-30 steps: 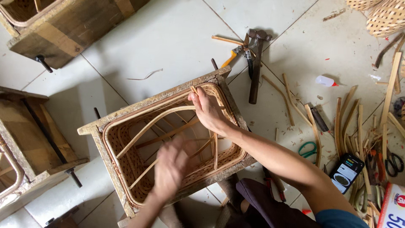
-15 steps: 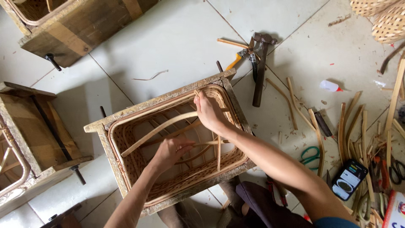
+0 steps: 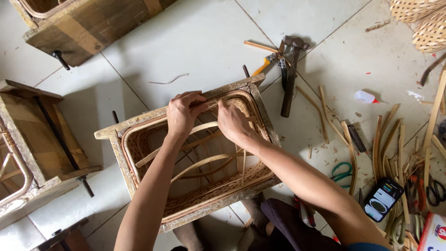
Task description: The person sits on the floor weaving thin bamboo strips across a rectangular basket frame held in a wooden mold, pressing strips into the rim and securing them. They use pliers to grip and tuck strip ends, tap strips tight with a hammer, and trim excess with cutters.
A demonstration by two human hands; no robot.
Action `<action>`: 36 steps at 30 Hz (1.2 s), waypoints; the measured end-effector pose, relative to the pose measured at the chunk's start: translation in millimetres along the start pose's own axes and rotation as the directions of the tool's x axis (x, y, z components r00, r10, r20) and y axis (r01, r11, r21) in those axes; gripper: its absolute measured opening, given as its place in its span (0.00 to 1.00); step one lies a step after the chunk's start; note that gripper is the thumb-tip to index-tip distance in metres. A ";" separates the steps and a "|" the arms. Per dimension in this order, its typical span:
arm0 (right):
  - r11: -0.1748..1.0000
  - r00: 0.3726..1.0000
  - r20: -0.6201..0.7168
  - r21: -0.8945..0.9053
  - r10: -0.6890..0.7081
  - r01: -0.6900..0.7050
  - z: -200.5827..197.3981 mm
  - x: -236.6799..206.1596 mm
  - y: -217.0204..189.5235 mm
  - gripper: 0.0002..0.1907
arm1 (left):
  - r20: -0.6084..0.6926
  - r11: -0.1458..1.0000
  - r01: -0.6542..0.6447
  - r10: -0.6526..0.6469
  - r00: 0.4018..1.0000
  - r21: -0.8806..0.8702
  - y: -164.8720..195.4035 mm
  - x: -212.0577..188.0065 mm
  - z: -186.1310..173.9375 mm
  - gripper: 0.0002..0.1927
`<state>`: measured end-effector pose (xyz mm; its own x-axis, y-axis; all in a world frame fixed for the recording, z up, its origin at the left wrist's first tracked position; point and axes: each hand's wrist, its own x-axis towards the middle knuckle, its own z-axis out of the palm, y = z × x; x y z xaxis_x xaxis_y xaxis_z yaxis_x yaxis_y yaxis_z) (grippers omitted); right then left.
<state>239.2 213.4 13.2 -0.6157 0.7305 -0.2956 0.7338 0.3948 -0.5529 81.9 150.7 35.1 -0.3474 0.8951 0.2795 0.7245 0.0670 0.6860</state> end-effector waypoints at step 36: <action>0.781 0.719 -0.441 0.061 -0.537 0.621 -33.8 -21.5 56.0 0.10 | 0.158 0.758 -0.451 0.431 0.889 0.472 2.0 -40.7 -32.0 0.12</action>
<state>303.3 238.6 15.0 -0.7103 0.5588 0.4281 0.1736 0.7284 -0.6628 78.4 100.3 46.7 0.0971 0.8938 0.4378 0.9865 -0.1447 0.0766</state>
